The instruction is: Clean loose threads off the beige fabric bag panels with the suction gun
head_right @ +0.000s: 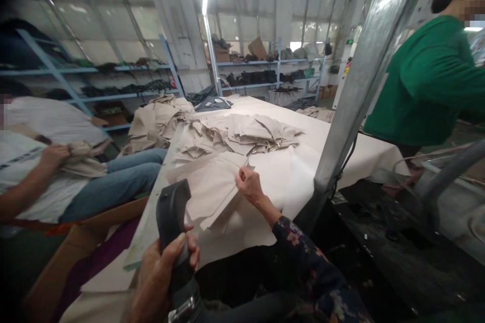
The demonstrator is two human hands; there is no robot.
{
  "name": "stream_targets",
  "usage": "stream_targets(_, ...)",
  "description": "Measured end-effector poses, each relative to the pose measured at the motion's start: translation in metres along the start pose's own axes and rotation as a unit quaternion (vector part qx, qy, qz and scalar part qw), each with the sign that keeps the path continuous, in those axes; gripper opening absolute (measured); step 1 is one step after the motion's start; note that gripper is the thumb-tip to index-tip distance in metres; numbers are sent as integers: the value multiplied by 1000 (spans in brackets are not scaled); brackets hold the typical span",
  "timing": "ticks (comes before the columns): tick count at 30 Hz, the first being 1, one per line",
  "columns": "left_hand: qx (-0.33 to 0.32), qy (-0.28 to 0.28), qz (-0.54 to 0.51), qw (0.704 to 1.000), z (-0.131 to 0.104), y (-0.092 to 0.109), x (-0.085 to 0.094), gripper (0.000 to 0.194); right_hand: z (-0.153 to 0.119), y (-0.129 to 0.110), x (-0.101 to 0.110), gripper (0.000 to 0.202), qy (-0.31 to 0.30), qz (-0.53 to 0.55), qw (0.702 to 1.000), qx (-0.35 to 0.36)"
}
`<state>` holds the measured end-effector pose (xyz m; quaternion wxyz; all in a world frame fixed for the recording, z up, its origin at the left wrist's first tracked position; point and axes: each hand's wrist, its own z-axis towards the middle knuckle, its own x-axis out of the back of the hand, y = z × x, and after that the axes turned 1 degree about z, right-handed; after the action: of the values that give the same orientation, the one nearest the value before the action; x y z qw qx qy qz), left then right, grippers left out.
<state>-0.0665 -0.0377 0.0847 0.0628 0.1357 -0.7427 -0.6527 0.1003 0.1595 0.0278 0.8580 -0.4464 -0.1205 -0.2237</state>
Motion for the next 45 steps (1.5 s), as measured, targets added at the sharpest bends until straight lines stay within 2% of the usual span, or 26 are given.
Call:
stream_targets(1,-2,-4,1,1000,-1,0,-2,38,-6,9,1,8,16,5,1000,-19)
stream_targets(2,0,-11,-1,1000,0,0,-6,37,-12,18,0,14,31,13,999,-37)
stream_targets(5,24,-56,-5,998,6,-7,-20,35,-30,38,-4,52,70,102,988,-95)
stream_targets(7,39,-95,-5,995,13,-13,-31,33,-37,44,-6,75,89,196,967,-139)
stream_targets(9,44,-129,-2,991,21,-18,-43,34,-39,45,-5,83,92,263,945,-172)
stream_targets(11,45,-156,6,987,30,-21,-55,35,-38,43,-2,70,71,294,937,-175)
stream_targets(14,50,-212,37,975,44,-22,-71,34,-36,38,6,43,33,370,918,-141)
stream_targets(16,56,-244,58,966,52,-23,-81,33,-36,38,11,35,21,418,899,-131)
stream_targets(21,70,-277,79,955,67,-27,-100,33,-38,41,18,29,-8,455,879,-143)
stream_targets(26,48,-260,55,963,90,-12,-113,30,-42,43,25,32,-84,480,854,-183)
stream_targets(30,56,-222,22,973,94,-8,-113,32,-44,44,27,38,-93,510,833,-192)
stream_targets(34,78,-238,11,968,79,-23,-97,35,-44,43,28,42,-108,529,822,-181)
stream_targets(38,77,-225,-3,971,80,-28,-91,35,-42,42,30,43,-145,517,826,-173)
stream_targets(42,60,-182,6,981,92,-21,-94,33,-40,40,29,42,-148,497,838,-169)
stream_targets(45,56,-183,-11,981,86,-20,-90,34,-41,38,28,41,-152,489,843,-165)
